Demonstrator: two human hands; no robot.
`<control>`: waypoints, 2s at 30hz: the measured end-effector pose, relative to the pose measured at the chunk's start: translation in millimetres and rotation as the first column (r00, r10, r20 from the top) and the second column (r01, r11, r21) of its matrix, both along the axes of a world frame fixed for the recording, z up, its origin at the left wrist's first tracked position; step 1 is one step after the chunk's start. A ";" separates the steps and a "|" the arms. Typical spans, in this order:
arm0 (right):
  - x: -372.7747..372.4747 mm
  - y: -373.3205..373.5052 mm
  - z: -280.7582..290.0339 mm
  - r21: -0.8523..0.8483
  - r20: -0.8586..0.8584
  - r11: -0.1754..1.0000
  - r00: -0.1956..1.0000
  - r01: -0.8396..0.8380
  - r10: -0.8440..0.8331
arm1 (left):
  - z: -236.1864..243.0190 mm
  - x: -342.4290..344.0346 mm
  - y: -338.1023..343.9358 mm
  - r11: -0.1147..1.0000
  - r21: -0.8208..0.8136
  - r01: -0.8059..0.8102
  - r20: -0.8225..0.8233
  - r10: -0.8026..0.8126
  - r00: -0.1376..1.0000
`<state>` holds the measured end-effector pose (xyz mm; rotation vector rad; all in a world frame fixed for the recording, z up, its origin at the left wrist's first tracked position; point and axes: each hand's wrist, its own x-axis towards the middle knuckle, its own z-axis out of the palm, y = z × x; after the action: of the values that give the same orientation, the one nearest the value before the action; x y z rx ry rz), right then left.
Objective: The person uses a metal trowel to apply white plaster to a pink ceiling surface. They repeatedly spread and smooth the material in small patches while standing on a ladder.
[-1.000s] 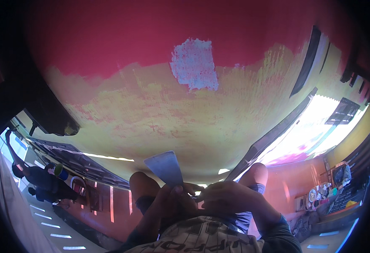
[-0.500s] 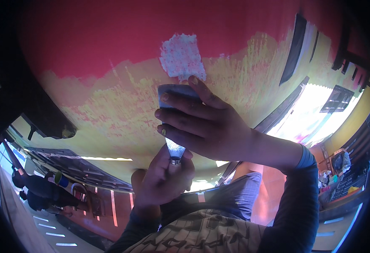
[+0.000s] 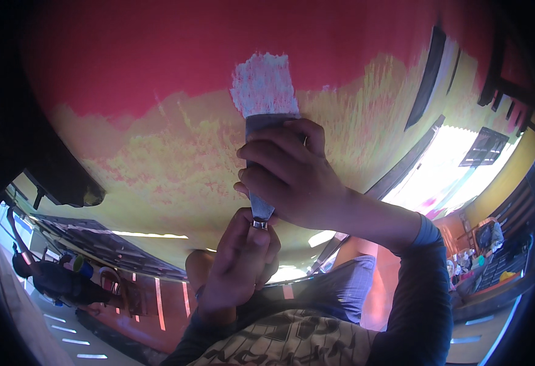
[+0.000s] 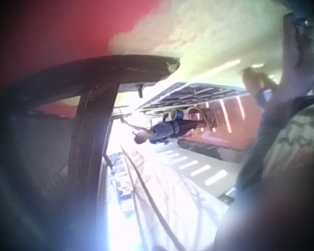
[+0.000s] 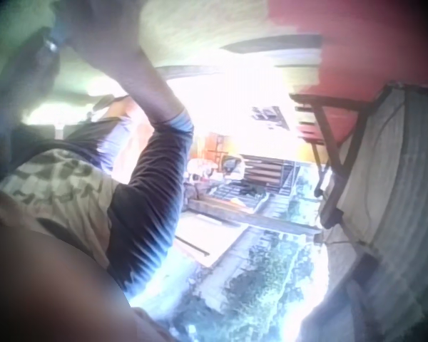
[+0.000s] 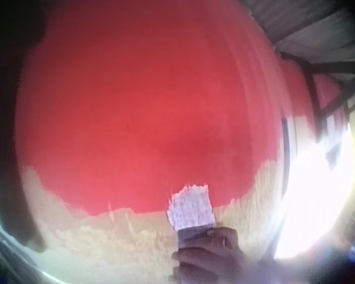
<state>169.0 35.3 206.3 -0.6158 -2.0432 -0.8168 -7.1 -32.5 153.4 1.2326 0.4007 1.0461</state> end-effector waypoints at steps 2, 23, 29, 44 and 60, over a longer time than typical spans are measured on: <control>-0.4 5.5 3.1 0.020 -0.036 1.000 0.999 -0.024 0.025 | 2.3 3.7 1.1 1.000 0.007 -0.005 0.003 0.005 1.000; -6.4 16.9 12.2 0.072 -0.084 0.995 0.993 -0.074 0.080 | 15.6 0.5 0.2 0.998 -0.063 0.028 0.030 -0.026 0.999; -11.6 12.2 15.6 0.041 -0.084 0.997 0.994 -0.071 0.074 | 17.8 0.8 2.0 0.996 -0.064 0.067 0.029 -0.066 0.997; -21.6 16.2 6.8 0.077 -0.110 0.995 0.992 -0.060 0.068 | 0.1 -0.1 6.1 0.991 -0.120 0.056 0.098 -0.044 0.994; -7.2 21.2 1.9 -0.015 -0.206 0.998 0.977 -0.055 0.050 | 8.1 6.4 2.6 0.997 -0.074 0.027 0.097 -0.019 0.995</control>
<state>161.7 56.5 208.1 -0.6282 -1.8740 -0.6727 -0.7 -29.9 161.5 1.1131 0.3480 1.0568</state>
